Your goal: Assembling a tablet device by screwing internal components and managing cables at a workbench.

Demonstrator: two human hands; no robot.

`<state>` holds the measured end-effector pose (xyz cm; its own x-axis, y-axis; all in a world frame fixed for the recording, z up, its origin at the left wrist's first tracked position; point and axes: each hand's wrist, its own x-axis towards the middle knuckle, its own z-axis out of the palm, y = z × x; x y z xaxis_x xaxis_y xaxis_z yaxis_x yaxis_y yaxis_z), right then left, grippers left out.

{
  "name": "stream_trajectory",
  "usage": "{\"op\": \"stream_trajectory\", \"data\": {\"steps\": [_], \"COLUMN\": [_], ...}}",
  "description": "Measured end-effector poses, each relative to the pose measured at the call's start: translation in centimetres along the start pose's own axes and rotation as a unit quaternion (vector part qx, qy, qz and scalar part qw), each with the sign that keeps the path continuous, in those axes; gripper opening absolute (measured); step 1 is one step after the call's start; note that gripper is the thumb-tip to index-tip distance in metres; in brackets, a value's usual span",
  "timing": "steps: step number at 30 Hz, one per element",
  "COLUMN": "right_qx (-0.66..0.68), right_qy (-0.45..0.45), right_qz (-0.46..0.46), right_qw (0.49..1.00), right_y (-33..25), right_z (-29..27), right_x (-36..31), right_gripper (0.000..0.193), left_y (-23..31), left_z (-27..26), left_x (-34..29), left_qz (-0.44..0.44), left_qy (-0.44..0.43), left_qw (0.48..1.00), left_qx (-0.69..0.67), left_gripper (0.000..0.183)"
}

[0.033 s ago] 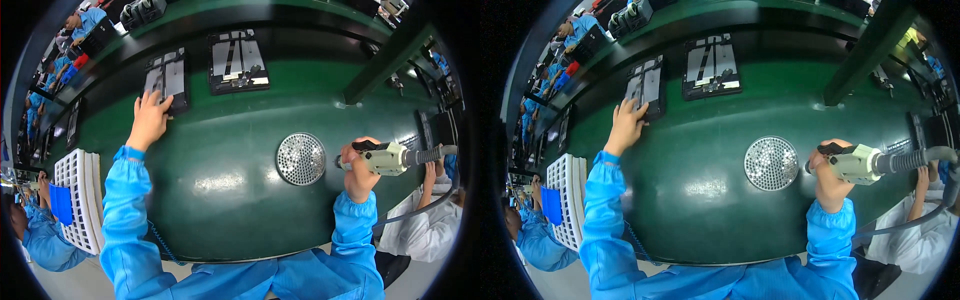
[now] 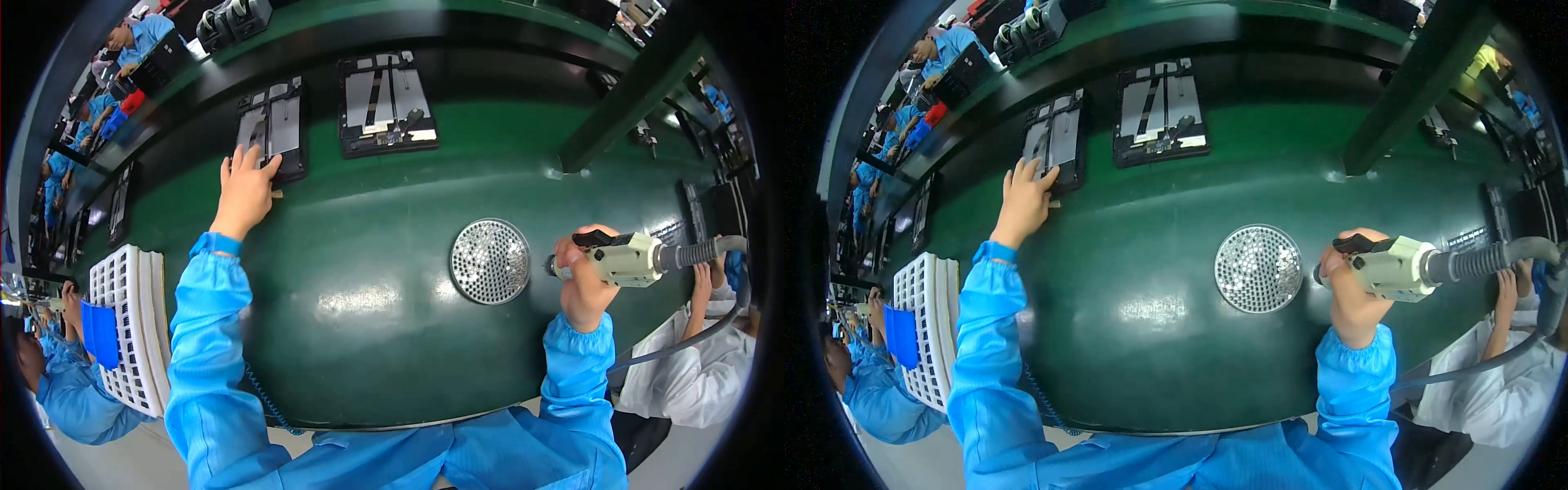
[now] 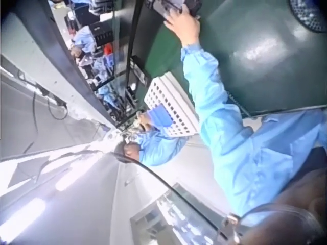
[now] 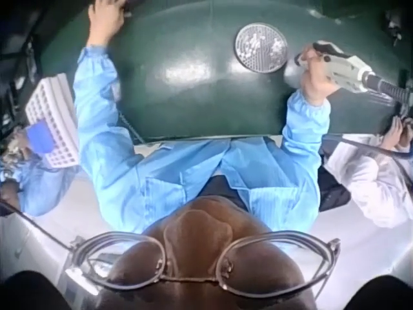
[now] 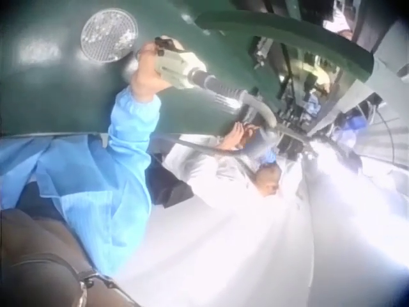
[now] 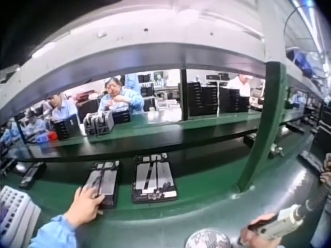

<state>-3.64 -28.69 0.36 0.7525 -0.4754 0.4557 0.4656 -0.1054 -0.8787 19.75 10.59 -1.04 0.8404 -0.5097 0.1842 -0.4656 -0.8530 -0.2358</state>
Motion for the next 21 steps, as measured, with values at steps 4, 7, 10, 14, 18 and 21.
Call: {"op": "stream_trajectory", "data": {"steps": [4,7,10,14,18,21], "right_qx": [-0.001,-0.021,-0.032,-0.068,-0.097,-0.06], "right_qy": [0.023,0.041,0.058,0.096,0.061,0.056], "right_qz": [0.004,0.02,0.038,0.029,-0.002,0.026], "right_qw": [1.0,0.999,0.997,0.993,0.993,0.996], "right_y": [0.0,-0.2,0.6,0.9,0.9,0.9], "right_z": [-0.2,-0.1,-1.1,-1.0,-1.4,-1.1], "right_x": [-0.1,0.1,0.2,0.7,0.5,0.4], "right_gripper": [0.031,0.028,0.029,0.026,0.027,0.03], "left_y": [4.4,8.8,9.4,8.1,9.3,10.7], "left_z": [1.2,1.4,2.8,3.3,1.8,1.6], "left_x": [3.8,6.7,9.1,10.6,11.2,11.3], "left_qz": [0.083,0.087,0.156,0.253,0.169,0.072], "left_qy": [0.08,0.062,0.112,0.163,0.16,0.145], "left_qw": [0.969,0.957,0.956,0.949,0.969,0.986], "left_qx": [-0.218,-0.269,-0.223,-0.09,-0.085,-0.041], "left_gripper": [0.058,0.063,0.058,0.054,0.064,0.062]}}
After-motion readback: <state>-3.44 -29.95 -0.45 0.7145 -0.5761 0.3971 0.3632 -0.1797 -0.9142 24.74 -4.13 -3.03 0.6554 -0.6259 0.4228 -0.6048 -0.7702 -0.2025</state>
